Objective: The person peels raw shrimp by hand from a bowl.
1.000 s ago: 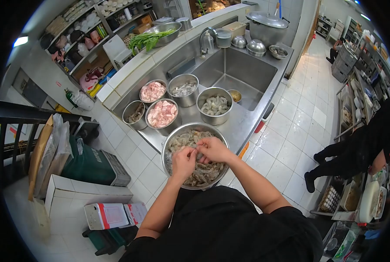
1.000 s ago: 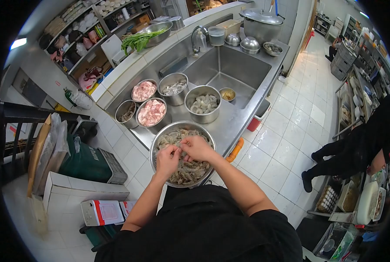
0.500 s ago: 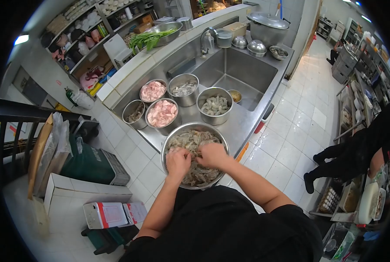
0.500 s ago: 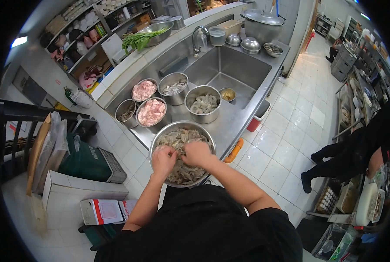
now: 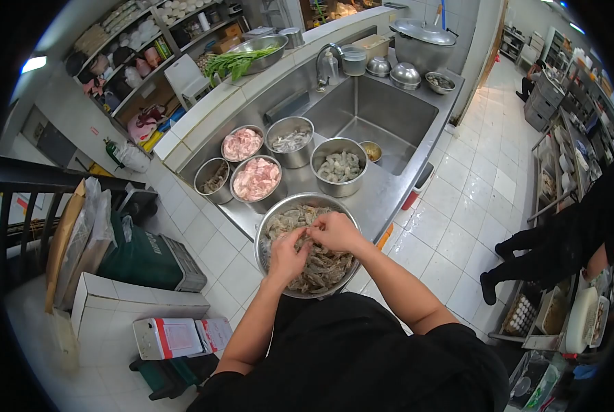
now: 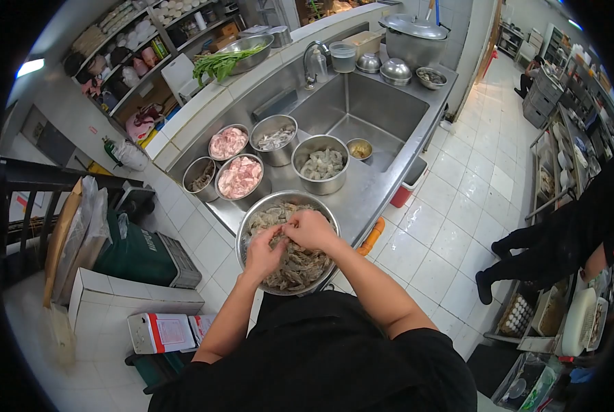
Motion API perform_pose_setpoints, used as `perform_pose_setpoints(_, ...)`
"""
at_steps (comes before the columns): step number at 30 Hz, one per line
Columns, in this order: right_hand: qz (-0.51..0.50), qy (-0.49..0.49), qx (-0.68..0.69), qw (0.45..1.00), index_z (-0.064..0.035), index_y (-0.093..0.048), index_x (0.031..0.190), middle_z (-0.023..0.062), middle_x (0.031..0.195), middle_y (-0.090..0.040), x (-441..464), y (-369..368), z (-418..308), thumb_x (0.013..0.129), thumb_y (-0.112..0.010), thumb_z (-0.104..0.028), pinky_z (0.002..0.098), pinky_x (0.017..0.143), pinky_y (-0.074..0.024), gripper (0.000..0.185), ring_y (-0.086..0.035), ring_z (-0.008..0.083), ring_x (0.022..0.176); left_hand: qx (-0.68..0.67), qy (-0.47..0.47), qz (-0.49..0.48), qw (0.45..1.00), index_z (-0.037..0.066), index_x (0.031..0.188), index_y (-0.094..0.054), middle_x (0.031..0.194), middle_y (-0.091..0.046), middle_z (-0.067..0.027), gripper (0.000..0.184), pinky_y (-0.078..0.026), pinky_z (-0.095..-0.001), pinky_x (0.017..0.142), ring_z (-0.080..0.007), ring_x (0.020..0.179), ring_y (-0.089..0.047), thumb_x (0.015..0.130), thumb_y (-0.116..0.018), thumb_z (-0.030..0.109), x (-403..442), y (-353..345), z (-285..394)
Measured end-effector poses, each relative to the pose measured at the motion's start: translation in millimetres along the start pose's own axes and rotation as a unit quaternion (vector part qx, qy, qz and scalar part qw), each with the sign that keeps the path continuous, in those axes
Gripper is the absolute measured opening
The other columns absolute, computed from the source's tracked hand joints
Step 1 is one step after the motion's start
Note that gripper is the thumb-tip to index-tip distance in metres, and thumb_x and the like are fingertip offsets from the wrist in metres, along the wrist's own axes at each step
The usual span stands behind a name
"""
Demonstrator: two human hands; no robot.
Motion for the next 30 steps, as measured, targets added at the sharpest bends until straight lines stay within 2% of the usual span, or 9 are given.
perform_pose_setpoints(3, -0.047, -0.107, 0.152, 0.981, -0.0019, -0.074, 0.082, 0.0165, 0.082, -0.074, 5, -11, 29, 0.087, -0.069, -0.033, 0.047, 0.073, -0.0553, 0.032, -0.071, 0.0345, 0.078, -0.09, 0.143, -0.05, 0.984, 0.004, 0.115, -0.07, 0.107, -0.072, -0.0197, 0.029, -0.051, -0.046, 0.088, -0.0387, 0.103, -0.066, 0.087, -0.071, 0.013, -1, -1, -10)
perform_pose_setpoints(5, -0.05, -0.117, 0.169, 0.977, -0.0015, -0.073, 0.086, 0.0132, 0.08, -0.073, 6, -14, 38, 0.089, -0.069, -0.032, 0.0469, 0.072, -0.0553, 0.031, -0.07, 0.0344, 0.077, -0.073, 0.136, -0.046, 0.987, 0.004, 0.114, -0.07, 0.105, -0.072, -0.0183, 0.029, -0.051, -0.0455, 0.087, -0.0378, 0.101, -0.066, 0.086, -0.071, 0.013, -1, -1, -17)
perform_pose_setpoints(6, 0.062, -0.024, 0.037, 0.997, -0.0015, -0.073, 0.086, 0.0136, 0.08, -0.073, 4, 7, 21, 0.089, -0.069, -0.033, 0.0465, 0.071, -0.0557, 0.032, -0.07, 0.0342, 0.077, -0.065, 0.134, -0.044, 0.988, 0.004, 0.114, -0.069, 0.103, -0.072, -0.0176, 0.029, -0.051, -0.0452, 0.086, -0.0374, 0.1, -0.066, 0.086, -0.071, 0.012, -1, -3, -20)
perform_pose_setpoints(8, 0.274, 0.16, -0.224, 0.921, -0.0014, -0.074, 0.086, 0.0146, 0.082, -0.073, -26, 29, -26, 0.088, -0.07, -0.035, 0.0457, 0.071, -0.0565, 0.034, -0.071, 0.0339, 0.078, 0.008, 0.065, 0.017, 0.998, 0.005, 0.113, -0.07, 0.102, -0.072, -0.0166, 0.029, -0.05, -0.0459, 0.087, -0.037, 0.101, -0.065, 0.085, -0.072, 0.013, 0, 6, -14)
perform_pose_setpoints(11, -0.001, 0.071, -0.328, 0.942, -0.006, -0.075, 0.085, 0.0129, 0.08, -0.074, -18, -6, -7, 0.085, -0.07, -0.032, 0.042, 0.066, -0.0585, 0.026, -0.073, 0.0338, 0.077, 0.075, -0.01, 0.061, 0.995, 0.006, 0.111, -0.07, 0.104, -0.071, -0.0151, 0.029, -0.049, -0.0469, 0.089, -0.0366, 0.104, -0.063, 0.083, -0.073, 0.013, 0, 6, -8)
perform_pose_setpoints(14, -0.056, 0.086, -0.372, 0.923, -0.0082, -0.076, 0.085, 0.0157, 0.081, -0.074, -19, -43, 11, 0.081, -0.07, -0.027, 0.0434, 0.067, -0.0586, 0.02, -0.073, 0.0348, 0.079, 0.105, -0.034, 0.021, 0.994, 0.007, 0.111, -0.07, 0.11, -0.07, -0.014, 0.031, -0.047, -0.0479, 0.092, -0.0368, 0.107, -0.061, 0.081, -0.075, 0.014, -3, -4, -7)
perform_pose_setpoints(20, -0.029, 0.058, -0.336, 0.94, -0.0069, -0.074, 0.087, 0.0171, 0.086, -0.073, -9, -37, 17, 0.078, -0.072, -0.023, 0.0425, 0.068, -0.0589, 0.019, -0.074, 0.0322, 0.082, 0.132, -0.051, -0.03, 0.99, 0.008, 0.115, -0.069, 0.116, -0.069, -0.0126, 0.038, -0.044, -0.0478, 0.096, -0.0353, 0.114, -0.059, 0.078, -0.077, 0.013, -5, -14, -4)
perform_pose_setpoints(23, 0.1, 0.107, -0.335, 0.931, -0.0052, -0.072, 0.096, 0.019, 0.095, -0.071, -27, -3, -12, 0.077, -0.073, -0.02, 0.0431, 0.072, -0.0587, 0.024, -0.072, 0.0347, 0.086, 0.143, -0.06, -0.031, 0.987, 0.009, 0.119, -0.067, 0.121, -0.068, -0.0115, 0.043, -0.042, -0.047, 0.098, -0.0332, 0.118, -0.057, 0.077, -0.078, 0.015, -6, -13, -3)
perform_pose_setpoints(30, 0.007, 0.092, -0.295, 0.951, -0.0047, -0.07, 0.101, 0.0217, 0.095, -0.069, -5, -38, 25, 0.076, -0.073, -0.016, 0.0472, 0.08, -0.0569, 0.028, -0.07, 0.0396, 0.087, 0.232, -0.047, -0.097, 0.967, 0.008, 0.127, -0.065, 0.129, -0.065, -0.0095, 0.053, -0.038, -0.0454, 0.103, -0.0302, 0.124, -0.054, 0.078, -0.079, 0.022, -12, -23, 2)
Point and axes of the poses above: each hand's wrist, its own x-axis towards the middle knuckle, its own y-axis out of the back of the hand, z = x × y, the point moved 9 cm from there along x, towards the middle knuckle
